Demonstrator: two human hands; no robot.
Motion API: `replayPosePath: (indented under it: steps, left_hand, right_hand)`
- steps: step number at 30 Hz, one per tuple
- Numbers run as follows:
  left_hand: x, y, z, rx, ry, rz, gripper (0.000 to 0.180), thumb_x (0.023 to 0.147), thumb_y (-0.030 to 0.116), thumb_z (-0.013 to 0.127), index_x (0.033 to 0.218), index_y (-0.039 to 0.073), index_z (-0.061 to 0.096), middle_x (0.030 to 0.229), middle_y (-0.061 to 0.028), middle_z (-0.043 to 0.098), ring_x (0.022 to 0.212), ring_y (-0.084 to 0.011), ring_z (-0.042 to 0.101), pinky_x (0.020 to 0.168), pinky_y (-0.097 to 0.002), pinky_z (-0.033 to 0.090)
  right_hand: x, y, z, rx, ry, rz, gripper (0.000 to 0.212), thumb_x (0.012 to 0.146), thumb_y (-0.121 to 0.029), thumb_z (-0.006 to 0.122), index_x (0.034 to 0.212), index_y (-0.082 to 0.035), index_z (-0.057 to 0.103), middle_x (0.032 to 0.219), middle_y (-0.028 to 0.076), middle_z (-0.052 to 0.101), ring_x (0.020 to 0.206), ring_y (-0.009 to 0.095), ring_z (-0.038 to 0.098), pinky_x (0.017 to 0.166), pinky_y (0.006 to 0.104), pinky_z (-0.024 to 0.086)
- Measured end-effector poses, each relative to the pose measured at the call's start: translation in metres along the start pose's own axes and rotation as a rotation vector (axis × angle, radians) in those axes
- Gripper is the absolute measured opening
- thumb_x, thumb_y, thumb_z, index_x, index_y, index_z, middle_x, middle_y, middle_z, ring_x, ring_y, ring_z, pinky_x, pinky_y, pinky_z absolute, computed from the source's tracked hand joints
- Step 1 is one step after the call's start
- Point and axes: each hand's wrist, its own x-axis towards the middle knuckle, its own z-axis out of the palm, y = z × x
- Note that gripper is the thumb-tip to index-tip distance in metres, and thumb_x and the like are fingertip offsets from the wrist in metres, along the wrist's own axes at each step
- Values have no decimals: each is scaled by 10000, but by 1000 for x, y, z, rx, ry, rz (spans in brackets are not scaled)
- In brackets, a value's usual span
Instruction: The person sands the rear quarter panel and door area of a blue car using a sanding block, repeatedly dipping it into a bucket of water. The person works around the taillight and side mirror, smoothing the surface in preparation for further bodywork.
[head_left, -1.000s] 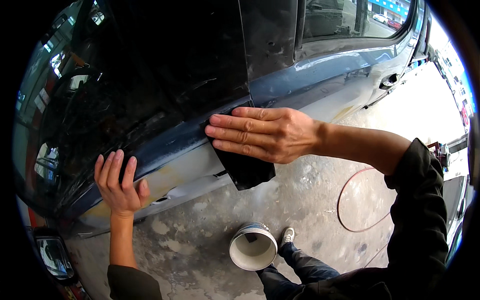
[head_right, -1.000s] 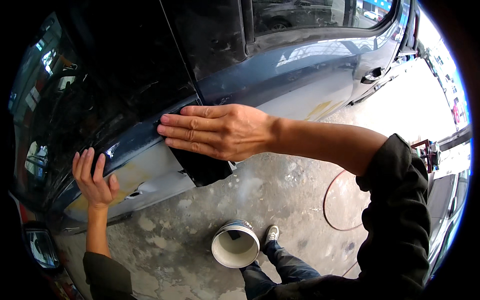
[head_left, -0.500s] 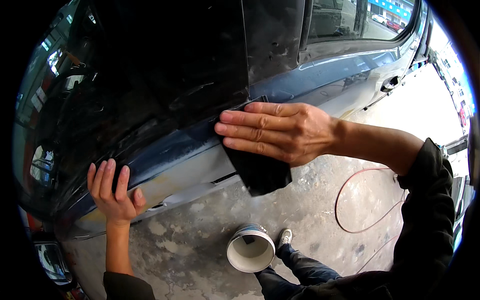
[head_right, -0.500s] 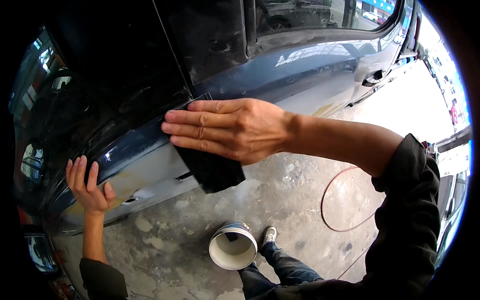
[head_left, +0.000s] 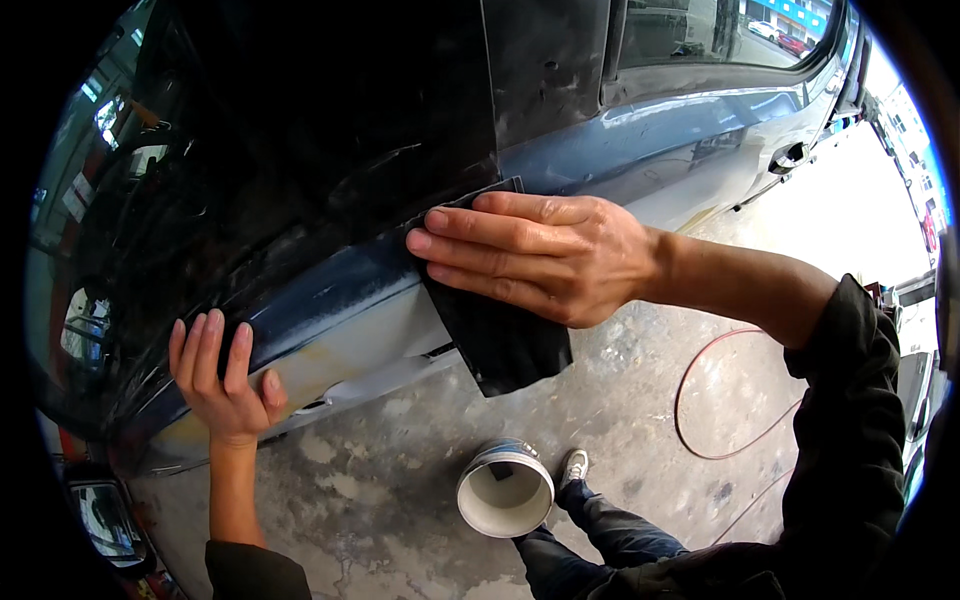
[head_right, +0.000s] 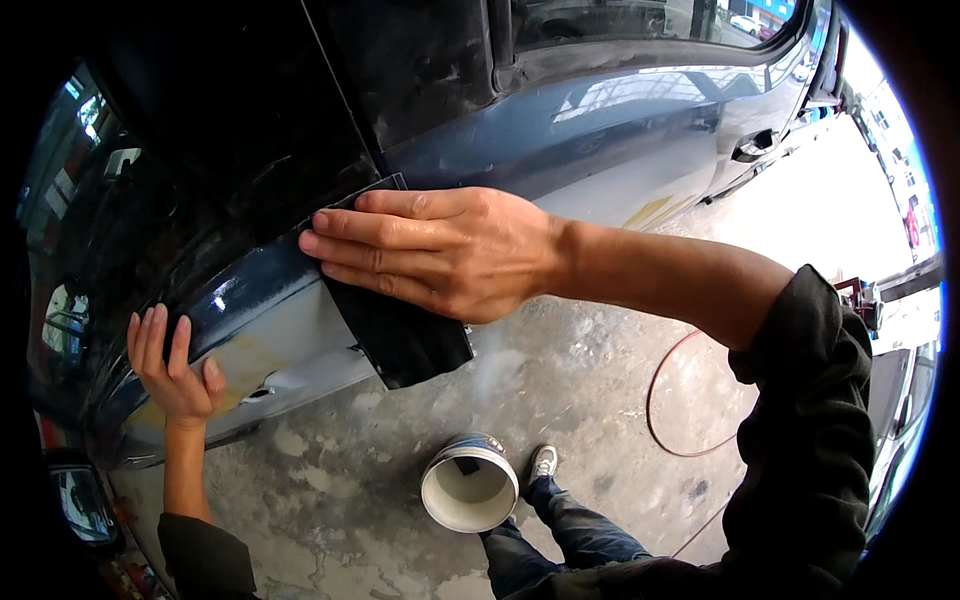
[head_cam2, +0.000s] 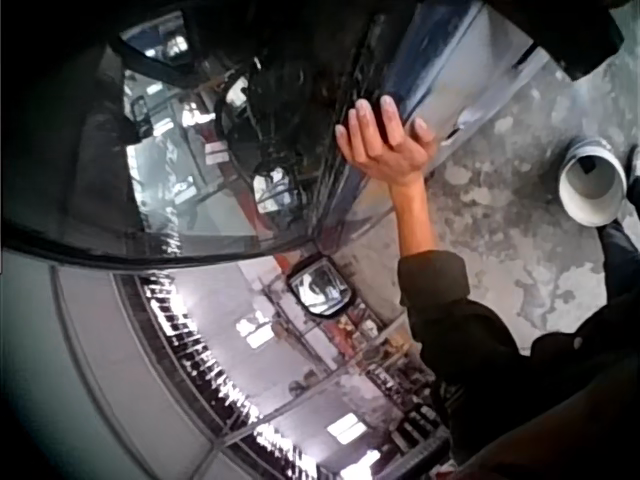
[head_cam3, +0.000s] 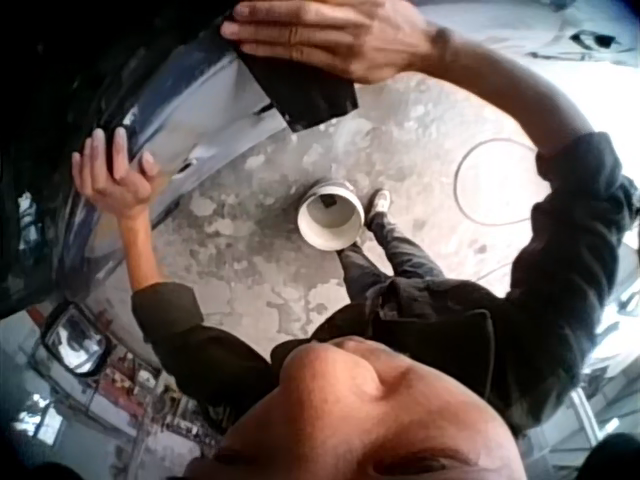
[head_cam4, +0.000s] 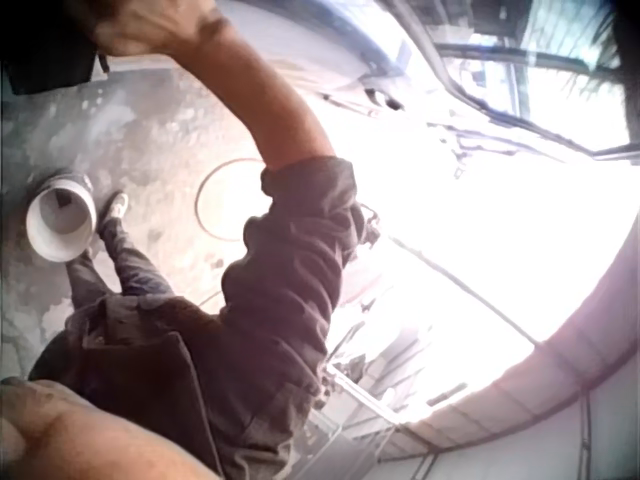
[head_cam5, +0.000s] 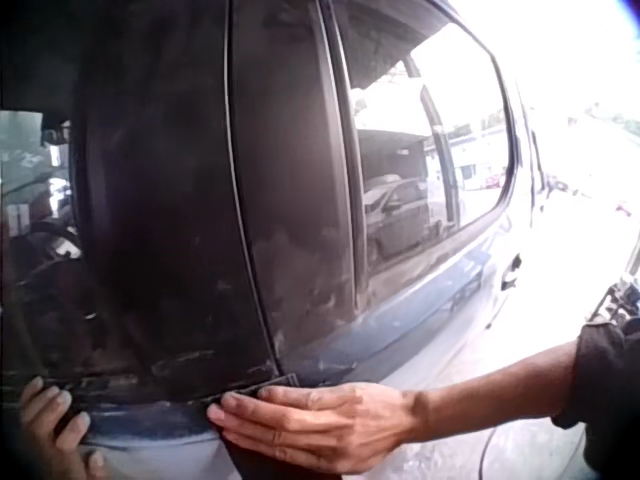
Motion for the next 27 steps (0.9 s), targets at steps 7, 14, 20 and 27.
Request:
replayPosePath:
  steps: [7, 14, 20, 27]
  left_hand:
    - [0, 0, 2, 8, 21, 4, 468, 1027, 307, 418, 1396, 27, 477, 1417, -225, 468, 1304, -384, 468, 1125, -589, 370]
    - [0, 0, -1, 49, 35, -15, 425, 1050, 334, 377, 1329, 51, 529, 1377, -178, 496, 1281, -335, 483, 1105, -553, 412]
    - [2, -1, 6, -4, 12, 3, 476, 1020, 307, 421, 1393, 18, 480, 1420, -232, 471, 1316, -394, 464, 1128, -594, 369]
    - [0, -2, 7, 7, 34, 16, 475, 1021, 300, 414, 1394, 11, 474, 1415, -239, 465, 1321, -390, 462, 1127, -594, 369]
  right_hand:
    - [-1, -1, 9, 9, 74, -25, 470, 962, -166, 527, 1404, -6, 550, 1479, 141, 537, 1415, 251, 468, 1198, 380, 388]
    - [2, 3, -10, 162, -41, 37, 486, 955, -122, 570, 1438, -78, 530, 1511, 121, 510, 1402, 229, 487, 1156, 357, 437]
    - [24, -8, 7, 100, 32, 16, 473, 989, -225, 501, 1423, -41, 535, 1509, 120, 509, 1414, 212, 468, 1198, 352, 387]
    - [11, -3, 6, 0, 11, -46, 461, 998, -224, 492, 1420, -42, 535, 1499, 112, 521, 1414, 225, 466, 1205, 337, 377]
